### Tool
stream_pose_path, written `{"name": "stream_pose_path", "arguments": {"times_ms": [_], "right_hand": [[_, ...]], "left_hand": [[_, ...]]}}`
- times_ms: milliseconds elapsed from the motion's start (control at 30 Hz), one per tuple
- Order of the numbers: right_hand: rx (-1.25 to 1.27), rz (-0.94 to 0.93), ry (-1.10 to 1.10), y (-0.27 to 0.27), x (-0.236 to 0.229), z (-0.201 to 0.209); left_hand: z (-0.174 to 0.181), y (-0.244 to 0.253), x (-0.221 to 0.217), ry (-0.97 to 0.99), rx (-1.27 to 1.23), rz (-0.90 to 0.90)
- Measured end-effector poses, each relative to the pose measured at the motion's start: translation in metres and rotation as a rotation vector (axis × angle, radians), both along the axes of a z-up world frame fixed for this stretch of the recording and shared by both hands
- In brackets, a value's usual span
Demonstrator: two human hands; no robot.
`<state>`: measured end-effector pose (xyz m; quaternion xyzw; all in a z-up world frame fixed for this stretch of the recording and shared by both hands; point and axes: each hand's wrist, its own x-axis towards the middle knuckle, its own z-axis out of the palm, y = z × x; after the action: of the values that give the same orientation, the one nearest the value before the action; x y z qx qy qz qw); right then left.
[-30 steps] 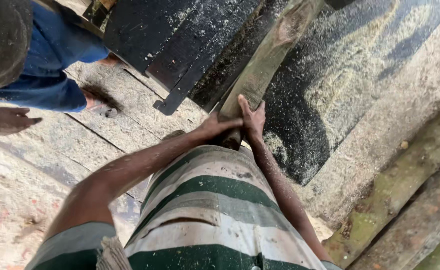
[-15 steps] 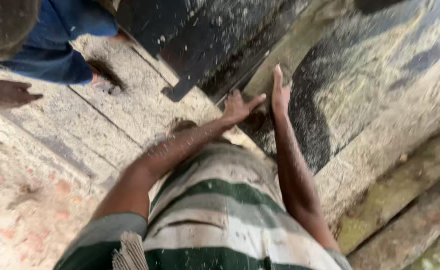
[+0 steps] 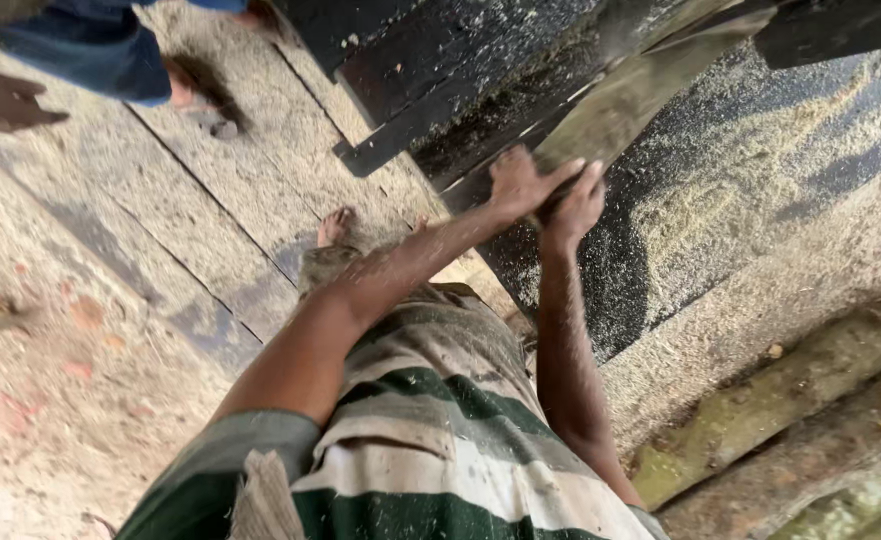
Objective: The person positions and feeds wooden logs and planks through a large circular saw with the help of an assistant.
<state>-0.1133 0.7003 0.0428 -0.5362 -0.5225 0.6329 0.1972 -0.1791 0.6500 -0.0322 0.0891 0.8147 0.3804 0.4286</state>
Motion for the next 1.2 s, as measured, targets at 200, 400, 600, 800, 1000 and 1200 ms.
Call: {"name": "stream_pose_path", "arguments": {"times_ms": [200, 400, 600, 800, 1000, 1200], "right_hand": [[0.221, -0.072, -0.288, 0.099, -0.028, -0.039], [0.201, -0.213, -0.171, 0.194, -0.06, -0.046], [0.345, -0.258, -0.458, 0.195, 0.015, -0.059], [1.073, 0.622, -0.546, 0.01, 0.106, -0.078], [0.967, 0.166, -1.154, 0.04, 0.216, -0.058], [0.473, -0.23, -1.129, 0.066, 0.33, -0.026]], "left_hand": [[-0.019, -0.015, -0.005, 0.025, 0.217, -0.007], [-0.026, -0.178, 0.041, 0.593, 0.534, -0.187], [-0.013, -0.395, 0.064, 0.121, 0.031, -0.042], [0.015, -0.457, 0.075, -0.023, -0.456, -0.071], [0.016, -0.458, 0.078, -0.022, -0.531, -0.145], [-0.006, -0.435, 0.021, 0.252, -0.526, -0.342]]}}
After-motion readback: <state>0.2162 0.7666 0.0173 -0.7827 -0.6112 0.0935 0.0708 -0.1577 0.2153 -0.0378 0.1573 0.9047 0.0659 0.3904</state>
